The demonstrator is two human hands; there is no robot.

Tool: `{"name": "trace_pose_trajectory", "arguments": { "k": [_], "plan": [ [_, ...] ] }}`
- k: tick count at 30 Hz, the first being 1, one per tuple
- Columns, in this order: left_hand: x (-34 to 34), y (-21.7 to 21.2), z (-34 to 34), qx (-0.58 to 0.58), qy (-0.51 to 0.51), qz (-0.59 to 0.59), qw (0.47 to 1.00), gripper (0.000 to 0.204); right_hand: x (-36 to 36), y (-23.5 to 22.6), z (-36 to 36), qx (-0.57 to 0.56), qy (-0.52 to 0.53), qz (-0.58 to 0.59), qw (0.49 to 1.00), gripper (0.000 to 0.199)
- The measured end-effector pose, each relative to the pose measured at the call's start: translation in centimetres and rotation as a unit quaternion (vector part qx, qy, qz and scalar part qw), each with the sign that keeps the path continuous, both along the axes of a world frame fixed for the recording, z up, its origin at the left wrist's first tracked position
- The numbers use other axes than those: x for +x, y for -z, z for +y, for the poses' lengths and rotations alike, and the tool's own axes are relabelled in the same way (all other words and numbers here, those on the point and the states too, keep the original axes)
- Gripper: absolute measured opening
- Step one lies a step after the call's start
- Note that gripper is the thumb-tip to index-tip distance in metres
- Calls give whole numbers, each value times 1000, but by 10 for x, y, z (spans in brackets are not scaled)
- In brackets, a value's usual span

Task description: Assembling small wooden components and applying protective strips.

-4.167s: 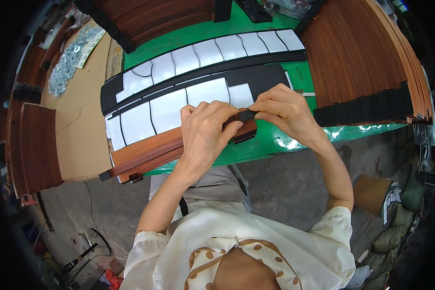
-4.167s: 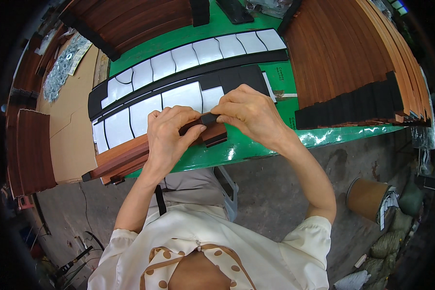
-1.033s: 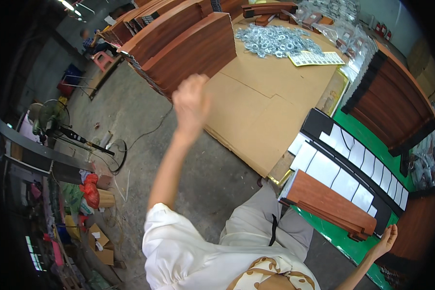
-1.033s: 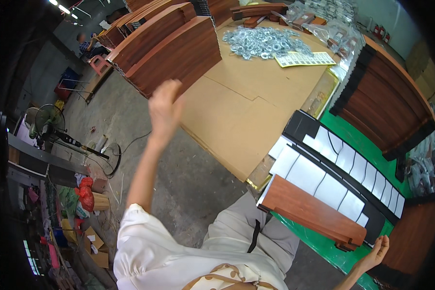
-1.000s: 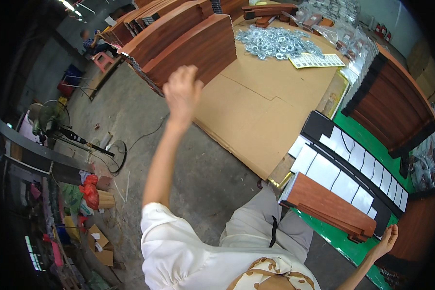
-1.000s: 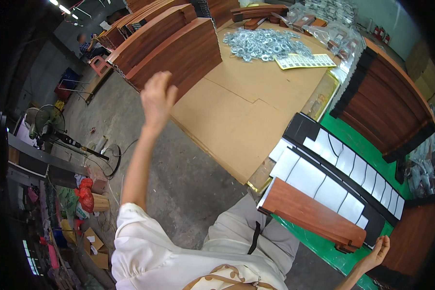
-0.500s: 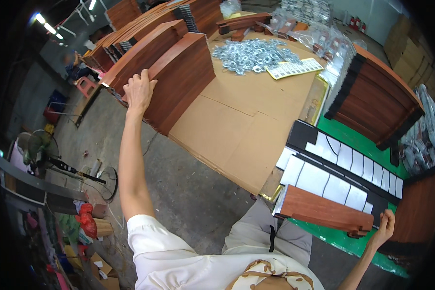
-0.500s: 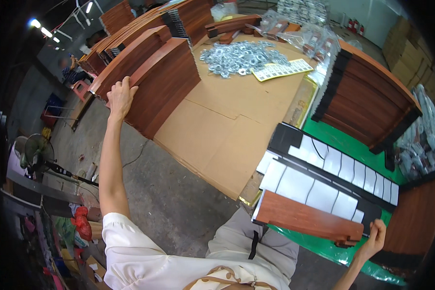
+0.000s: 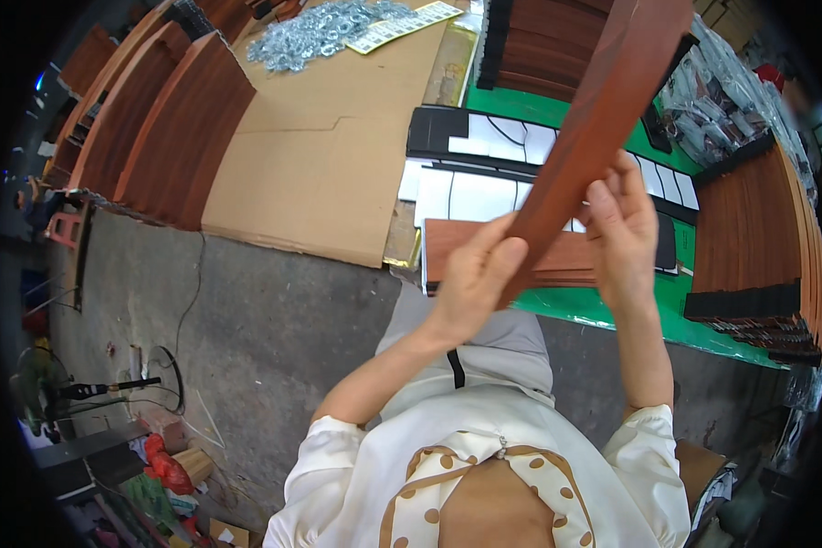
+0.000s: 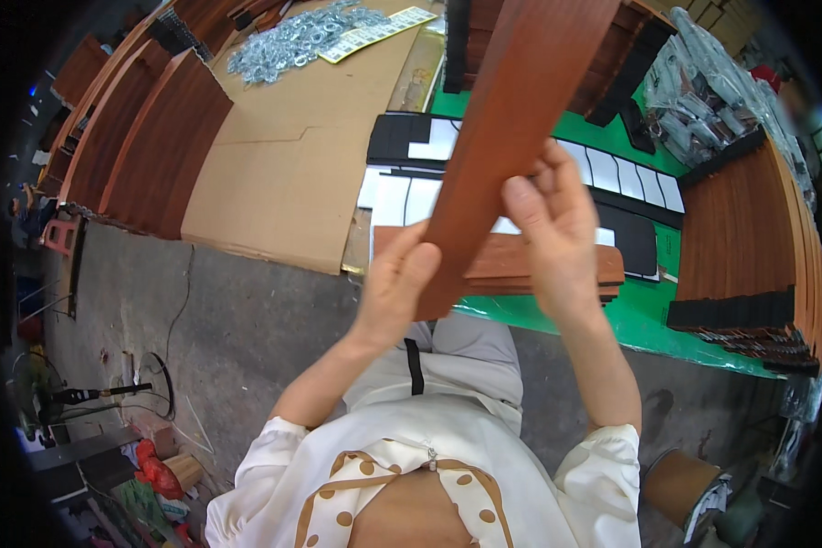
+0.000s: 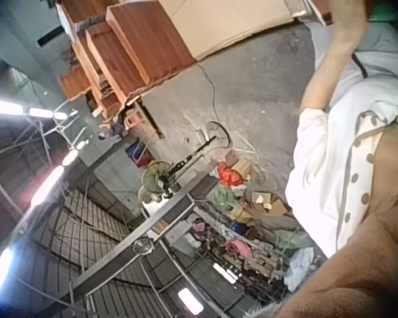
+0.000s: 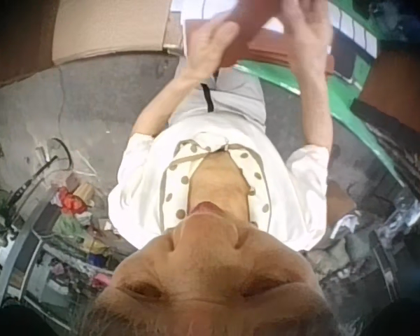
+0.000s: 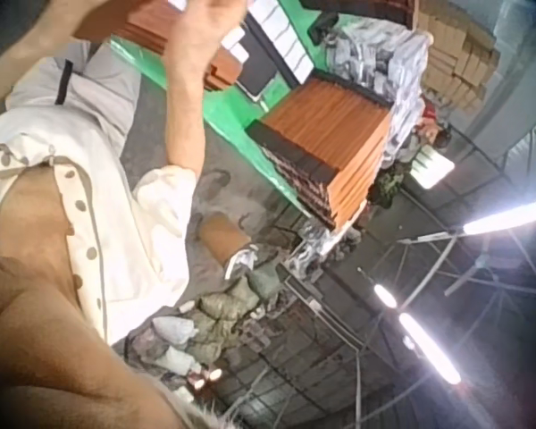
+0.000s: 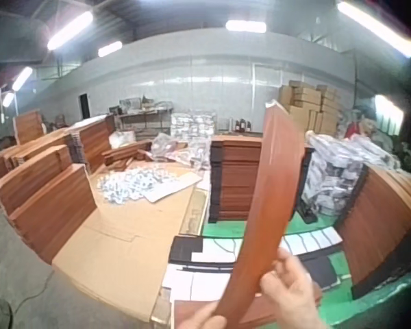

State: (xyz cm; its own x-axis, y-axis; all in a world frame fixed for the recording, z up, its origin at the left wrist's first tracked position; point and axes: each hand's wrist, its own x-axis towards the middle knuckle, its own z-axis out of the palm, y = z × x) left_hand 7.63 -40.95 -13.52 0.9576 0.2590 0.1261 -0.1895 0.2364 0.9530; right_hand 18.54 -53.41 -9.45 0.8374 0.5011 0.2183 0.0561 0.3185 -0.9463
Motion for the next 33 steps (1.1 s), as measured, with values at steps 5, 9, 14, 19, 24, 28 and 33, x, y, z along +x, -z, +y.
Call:
{"name": "trace_pose_trajectory", "arguments": {
  "k": [5, 9, 14, 19, 24, 28, 33],
  "plan": [
    [-1, 16, -15, 351, -20, -117, 929, 42, 6, -17, -58, -78, -6, -92, 993, 37],
    [-14, 25, 45, 177, -298, -15, 938, 44, 27, -2, -90, -292, 14, -294, 910, 28],
    [-22, 34, 58, 330, -164, -14, 929, 47, 33, 34, -89, -363, -2, -478, 800, 33],
    [-23, 56, 62, 356, -179, 59, 915, 31, 39, 54, -87, -383, -20, -463, 799, 34],
    [-23, 51, 74, 411, -114, 94, 899, 31, 45, 52, -86, -415, -57, -460, 782, 38],
    [-11, 46, 99, 384, -52, 22, 922, 30, 54, 32, -82, -416, -67, -415, 807, 45],
    [49, 73, 146, 504, -108, 12, 857, 29, 105, 20, -22, -397, -83, -450, 796, 27]
  ]
}}
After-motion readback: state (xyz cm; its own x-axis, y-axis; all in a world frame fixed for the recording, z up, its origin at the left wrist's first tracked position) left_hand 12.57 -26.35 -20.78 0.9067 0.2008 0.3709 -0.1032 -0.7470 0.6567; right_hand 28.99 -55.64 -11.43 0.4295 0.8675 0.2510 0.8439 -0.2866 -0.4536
